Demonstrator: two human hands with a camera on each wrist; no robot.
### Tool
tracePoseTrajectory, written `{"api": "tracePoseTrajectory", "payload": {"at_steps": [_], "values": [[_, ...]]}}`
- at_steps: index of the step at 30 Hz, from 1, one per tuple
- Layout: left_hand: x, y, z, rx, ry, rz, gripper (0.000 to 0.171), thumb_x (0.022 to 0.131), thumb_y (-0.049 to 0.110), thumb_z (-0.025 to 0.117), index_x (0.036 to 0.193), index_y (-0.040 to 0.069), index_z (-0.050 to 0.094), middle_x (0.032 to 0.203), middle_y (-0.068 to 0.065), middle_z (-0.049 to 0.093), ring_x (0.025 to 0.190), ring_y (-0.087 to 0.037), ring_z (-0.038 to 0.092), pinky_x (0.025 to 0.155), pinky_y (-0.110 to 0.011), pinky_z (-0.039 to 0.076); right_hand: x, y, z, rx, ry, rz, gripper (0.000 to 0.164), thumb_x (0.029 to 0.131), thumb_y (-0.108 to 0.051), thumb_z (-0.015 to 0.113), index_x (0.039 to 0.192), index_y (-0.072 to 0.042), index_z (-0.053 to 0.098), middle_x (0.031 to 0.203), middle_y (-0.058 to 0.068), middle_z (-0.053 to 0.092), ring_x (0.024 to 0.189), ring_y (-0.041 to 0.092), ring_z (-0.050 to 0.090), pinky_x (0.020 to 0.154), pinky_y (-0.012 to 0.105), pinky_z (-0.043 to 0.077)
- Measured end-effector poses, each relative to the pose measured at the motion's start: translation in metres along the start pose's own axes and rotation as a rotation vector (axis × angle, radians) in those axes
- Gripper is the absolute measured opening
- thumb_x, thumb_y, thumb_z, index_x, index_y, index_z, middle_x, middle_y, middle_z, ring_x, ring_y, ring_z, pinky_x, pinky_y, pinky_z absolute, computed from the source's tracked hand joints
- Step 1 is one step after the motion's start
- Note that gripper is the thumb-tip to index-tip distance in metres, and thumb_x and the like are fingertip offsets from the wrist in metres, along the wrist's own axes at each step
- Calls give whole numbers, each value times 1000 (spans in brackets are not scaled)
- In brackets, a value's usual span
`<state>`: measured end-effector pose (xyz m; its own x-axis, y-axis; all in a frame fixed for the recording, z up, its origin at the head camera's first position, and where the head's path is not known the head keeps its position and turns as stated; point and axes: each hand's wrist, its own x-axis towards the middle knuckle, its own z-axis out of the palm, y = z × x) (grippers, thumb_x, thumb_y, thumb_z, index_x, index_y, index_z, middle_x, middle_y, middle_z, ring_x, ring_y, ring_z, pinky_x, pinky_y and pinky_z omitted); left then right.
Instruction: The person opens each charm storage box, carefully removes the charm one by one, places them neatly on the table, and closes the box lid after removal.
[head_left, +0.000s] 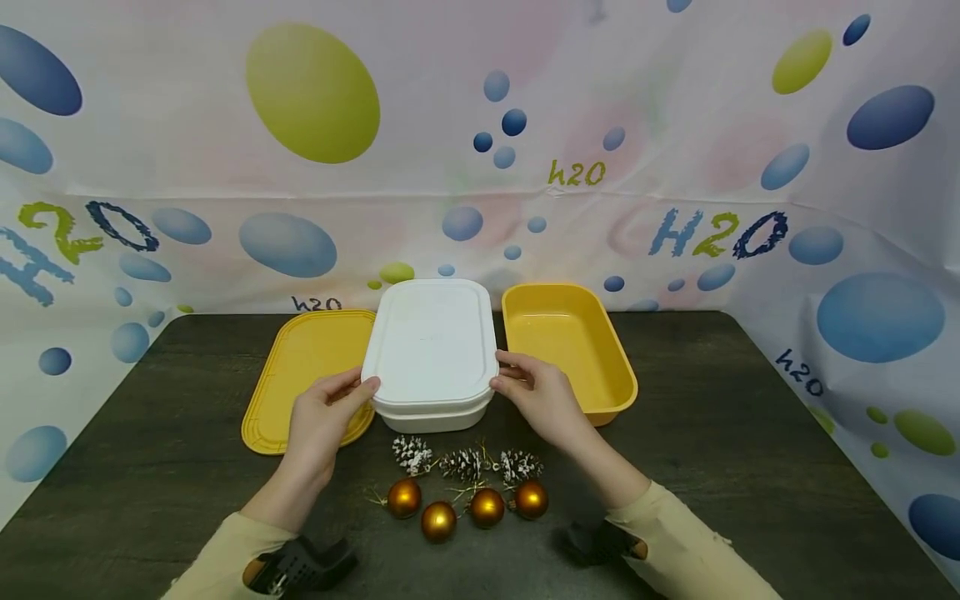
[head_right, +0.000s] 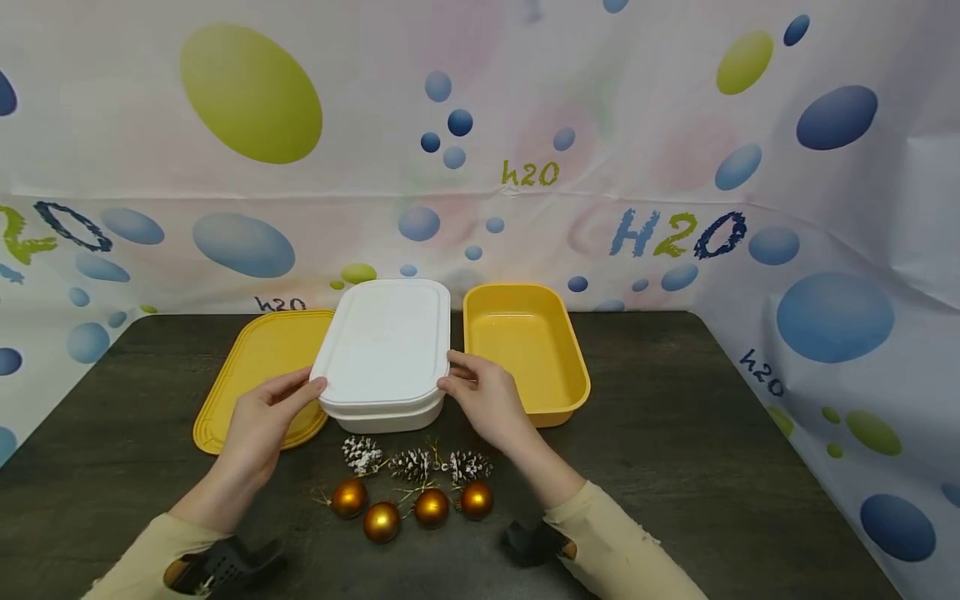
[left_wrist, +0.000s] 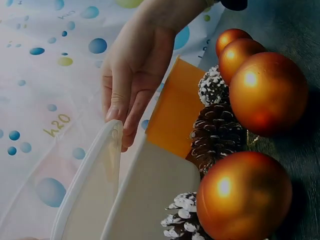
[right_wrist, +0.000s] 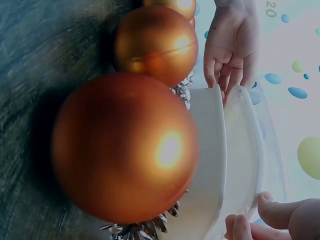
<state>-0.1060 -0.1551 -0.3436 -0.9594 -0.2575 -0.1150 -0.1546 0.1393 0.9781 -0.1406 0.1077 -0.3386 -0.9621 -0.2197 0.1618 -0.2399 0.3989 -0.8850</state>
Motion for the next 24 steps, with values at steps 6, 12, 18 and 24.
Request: {"api": "tracePoseTrajectory", "payload": {"at_steps": [6,12,18,24], "values": [[3,-4,1,8,1,1,49,91,25,67,131,-1,56,120,-13,51,103,-17,51,85,-23,50,0,1,2,-6,-29,2,42,89,-7,68,128,4,58,115,15,65,104,24,63,84,28,52],[4,-6,2,12,-4,2,47,91,19,67,130,-4,56,117,-17,57,93,-11,56,81,-24,52,1,1,4,-48,-46,18,46,88,-6,68,130,5,55,125,17,60,111,24,60,86,27,50],[3,-7,2,11,-4,-23,47,90,18,68,129,-4,56,116,-16,59,89,-7,57,79,-21,51,-1,-1,6,-110,-80,4,52,87,-7,69,134,4,51,134,18,53,118,24,56,88,28,49],[2,-8,1,26,-3,-51,47,90,20,67,130,-3,57,119,-16,58,89,-8,57,79,-21,51,-3,-1,7,-166,-90,-27,56,86,-7,70,136,5,48,136,18,50,118,25,55,89,30,50]]}}
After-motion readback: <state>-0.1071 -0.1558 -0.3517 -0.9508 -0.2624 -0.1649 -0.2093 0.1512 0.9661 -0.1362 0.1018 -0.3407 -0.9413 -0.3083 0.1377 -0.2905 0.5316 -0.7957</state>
